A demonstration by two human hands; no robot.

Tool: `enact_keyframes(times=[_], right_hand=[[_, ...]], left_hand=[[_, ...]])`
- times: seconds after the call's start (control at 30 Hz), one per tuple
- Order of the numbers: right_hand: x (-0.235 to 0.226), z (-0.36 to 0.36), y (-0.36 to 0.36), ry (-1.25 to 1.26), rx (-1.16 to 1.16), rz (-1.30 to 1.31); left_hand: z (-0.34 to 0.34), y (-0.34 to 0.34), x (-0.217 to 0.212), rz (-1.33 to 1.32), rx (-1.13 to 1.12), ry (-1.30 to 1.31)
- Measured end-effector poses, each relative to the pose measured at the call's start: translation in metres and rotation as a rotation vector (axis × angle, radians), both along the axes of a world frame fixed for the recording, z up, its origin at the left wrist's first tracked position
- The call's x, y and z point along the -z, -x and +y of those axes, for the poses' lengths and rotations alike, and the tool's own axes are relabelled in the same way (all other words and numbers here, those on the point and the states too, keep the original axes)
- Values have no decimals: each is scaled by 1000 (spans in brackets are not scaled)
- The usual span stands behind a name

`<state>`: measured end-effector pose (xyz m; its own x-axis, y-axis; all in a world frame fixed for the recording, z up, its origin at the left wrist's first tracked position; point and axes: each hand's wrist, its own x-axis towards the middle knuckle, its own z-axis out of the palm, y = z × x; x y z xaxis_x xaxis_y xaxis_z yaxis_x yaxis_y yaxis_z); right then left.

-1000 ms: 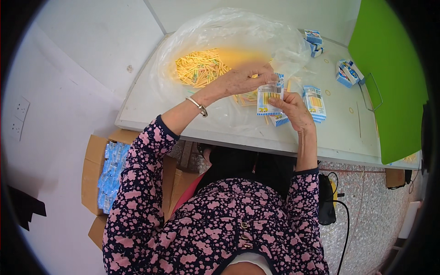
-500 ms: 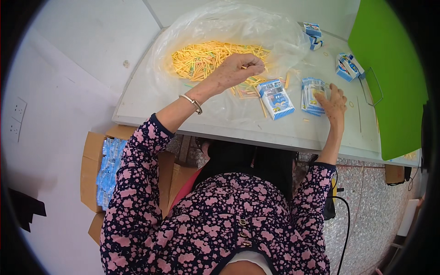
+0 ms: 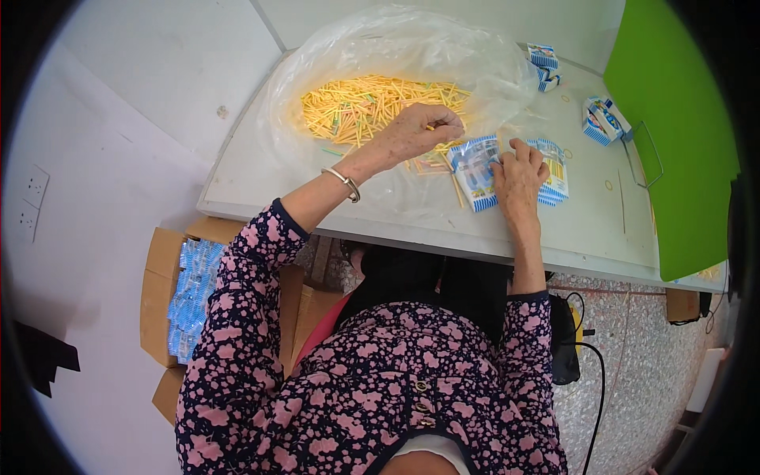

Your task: Packaging yellow plastic strips into small bags and securing bundles with rubber bands.

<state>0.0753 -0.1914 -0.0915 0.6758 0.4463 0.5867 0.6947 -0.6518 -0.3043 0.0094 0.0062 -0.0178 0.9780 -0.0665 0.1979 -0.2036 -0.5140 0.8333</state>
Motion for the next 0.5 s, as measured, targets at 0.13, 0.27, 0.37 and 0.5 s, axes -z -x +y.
enact_keyframes(times=[0.13, 0.27, 0.37, 0.5], right_hand=[[-22, -3, 9, -159, -66, -70], [-40, -1, 14, -410, -283, 282], [-35, 7, 12, -532, -398, 574], [-35, 16, 13, -496, -452, 722]], left_hand=[[-1, -5, 5, -38, -32, -48], [-9, -6, 0, -19, -21, -58], [-5, -5, 0, -16, -9, -104], [-1, 2, -1, -106, -65, -113]])
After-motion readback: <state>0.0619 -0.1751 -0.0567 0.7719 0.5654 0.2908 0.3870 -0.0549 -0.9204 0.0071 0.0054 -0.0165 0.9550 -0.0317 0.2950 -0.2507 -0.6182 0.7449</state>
